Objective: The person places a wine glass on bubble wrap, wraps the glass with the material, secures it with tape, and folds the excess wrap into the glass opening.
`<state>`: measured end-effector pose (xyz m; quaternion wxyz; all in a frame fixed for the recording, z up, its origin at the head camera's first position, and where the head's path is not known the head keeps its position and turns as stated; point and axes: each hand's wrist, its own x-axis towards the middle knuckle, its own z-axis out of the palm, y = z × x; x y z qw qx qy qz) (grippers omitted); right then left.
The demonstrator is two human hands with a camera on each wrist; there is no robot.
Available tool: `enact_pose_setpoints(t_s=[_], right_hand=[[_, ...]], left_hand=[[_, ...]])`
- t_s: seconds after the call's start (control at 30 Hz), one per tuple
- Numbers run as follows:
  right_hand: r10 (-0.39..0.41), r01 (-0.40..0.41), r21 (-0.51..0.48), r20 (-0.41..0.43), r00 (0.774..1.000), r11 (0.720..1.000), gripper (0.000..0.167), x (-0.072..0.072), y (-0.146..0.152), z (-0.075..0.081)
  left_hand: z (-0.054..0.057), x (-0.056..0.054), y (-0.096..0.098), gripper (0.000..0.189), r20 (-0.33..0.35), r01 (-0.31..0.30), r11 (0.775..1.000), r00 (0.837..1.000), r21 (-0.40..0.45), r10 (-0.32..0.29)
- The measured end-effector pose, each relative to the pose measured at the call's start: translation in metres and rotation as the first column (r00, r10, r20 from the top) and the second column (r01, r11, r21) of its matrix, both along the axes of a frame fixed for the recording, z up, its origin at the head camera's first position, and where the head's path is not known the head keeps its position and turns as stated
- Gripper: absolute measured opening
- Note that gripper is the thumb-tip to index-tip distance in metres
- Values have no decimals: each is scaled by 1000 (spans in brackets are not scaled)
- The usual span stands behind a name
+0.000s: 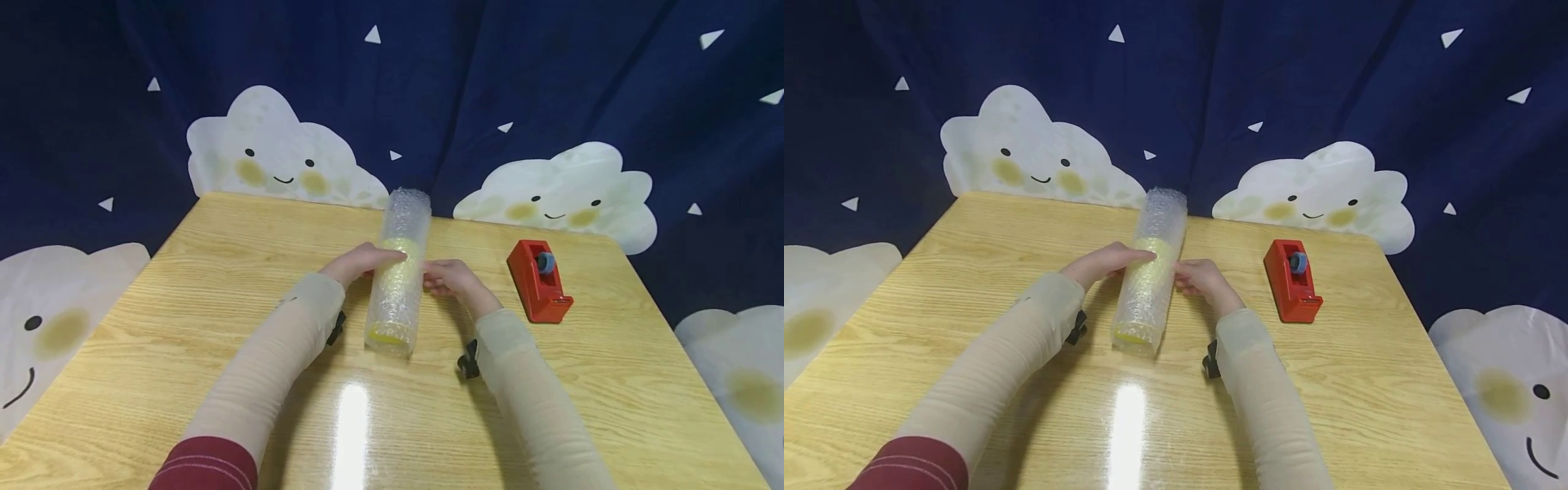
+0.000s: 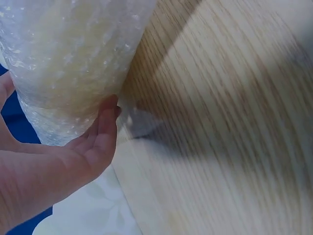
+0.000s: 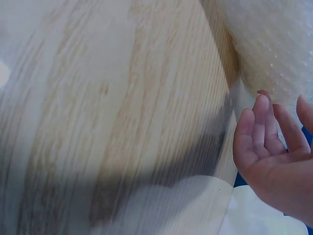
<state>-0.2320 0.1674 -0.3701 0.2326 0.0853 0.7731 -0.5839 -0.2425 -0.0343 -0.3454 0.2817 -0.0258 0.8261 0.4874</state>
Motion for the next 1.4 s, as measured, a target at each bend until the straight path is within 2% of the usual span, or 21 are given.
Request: enact_pose_setpoints(t_s=[0.23,0.53,0.67,0.87,1.0,1.13,1.27,1.33,1.4], right_hand=[[-10,11,28,-14,1000,1000,46,1,-1,4],[-61,61,20,-25,998,998,42,0,-2,1],[-81,82,25,-49,996,996,40,1,-2,2],[-98,99,15,-67,993,995,39,1,-2,5],[-100,102,18,-89,991,995,37,1,0,3],[-102,102,1,-113,988,995,33,-6,5,-8],[-109,111,10,-106,988,994,34,-12,8,-14],[-117,121,34,-98,988,992,35,-11,5,-12],[-110,111,7,-101,989,994,34,-15,8,-17]], left_hand=[[0,0,3,89,0,27,999,1000,-44,-27],[2,-1,1,96,5,40,997,999,-59,-40],[4,-1,0,93,14,30,998,999,-50,-29],[6,-2,-2,100,52,-1,1000,999,0,1],[5,-2,-2,94,52,-4,1000,999,23,2],[4,-2,-3,89,46,-13,999,999,35,12],[2,-2,-2,86,39,-21,999,999,38,19],[1,-2,-2,82,33,-22,999,999,42,20],[0,-2,-2,78,30,-26,998,999,51,24]])
